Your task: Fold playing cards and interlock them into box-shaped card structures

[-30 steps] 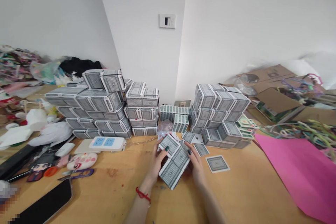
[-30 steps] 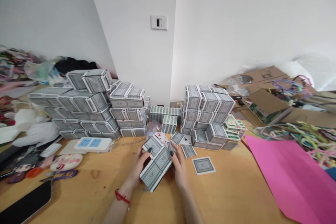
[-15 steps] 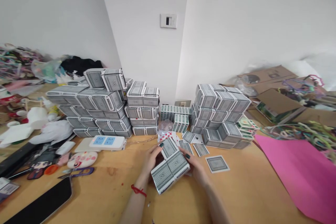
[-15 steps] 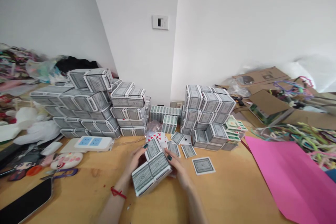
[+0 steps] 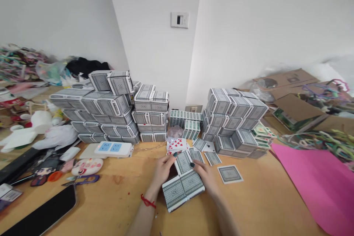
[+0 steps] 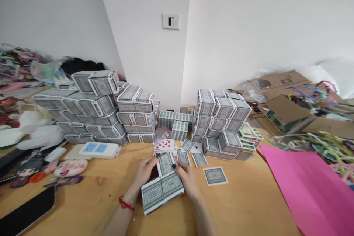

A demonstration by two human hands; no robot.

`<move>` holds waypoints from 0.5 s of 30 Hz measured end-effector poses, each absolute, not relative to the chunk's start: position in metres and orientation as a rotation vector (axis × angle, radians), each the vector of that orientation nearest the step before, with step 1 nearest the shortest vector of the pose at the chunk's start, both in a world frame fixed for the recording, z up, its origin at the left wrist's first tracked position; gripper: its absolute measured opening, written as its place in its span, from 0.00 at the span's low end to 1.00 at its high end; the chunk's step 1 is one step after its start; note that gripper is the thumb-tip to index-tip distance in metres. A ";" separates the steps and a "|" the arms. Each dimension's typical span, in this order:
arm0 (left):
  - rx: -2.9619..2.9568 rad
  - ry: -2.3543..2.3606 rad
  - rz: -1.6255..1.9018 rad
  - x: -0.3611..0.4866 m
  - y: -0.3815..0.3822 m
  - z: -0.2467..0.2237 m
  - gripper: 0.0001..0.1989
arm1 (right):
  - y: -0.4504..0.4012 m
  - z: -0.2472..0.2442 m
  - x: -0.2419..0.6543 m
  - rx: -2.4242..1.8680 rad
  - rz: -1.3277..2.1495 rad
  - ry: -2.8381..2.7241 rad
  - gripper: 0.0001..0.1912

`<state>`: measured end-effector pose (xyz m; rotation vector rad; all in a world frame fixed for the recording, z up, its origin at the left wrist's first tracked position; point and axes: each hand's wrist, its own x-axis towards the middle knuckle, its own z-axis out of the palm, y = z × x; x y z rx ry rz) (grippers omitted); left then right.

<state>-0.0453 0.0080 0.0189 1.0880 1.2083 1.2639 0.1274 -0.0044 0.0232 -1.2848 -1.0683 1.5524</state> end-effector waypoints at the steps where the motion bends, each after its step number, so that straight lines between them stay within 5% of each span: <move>1: 1.093 1.213 1.265 -0.046 0.008 0.019 0.15 | -0.005 0.022 0.127 -1.297 1.548 -1.055 0.15; 9: 1.104 1.082 1.249 -0.038 0.009 0.024 0.11 | -0.007 0.031 0.126 -1.094 1.515 -1.048 0.23; 15: 0.626 0.843 1.196 -0.034 0.018 0.005 0.27 | -0.004 0.026 0.127 -1.099 1.444 -1.022 0.19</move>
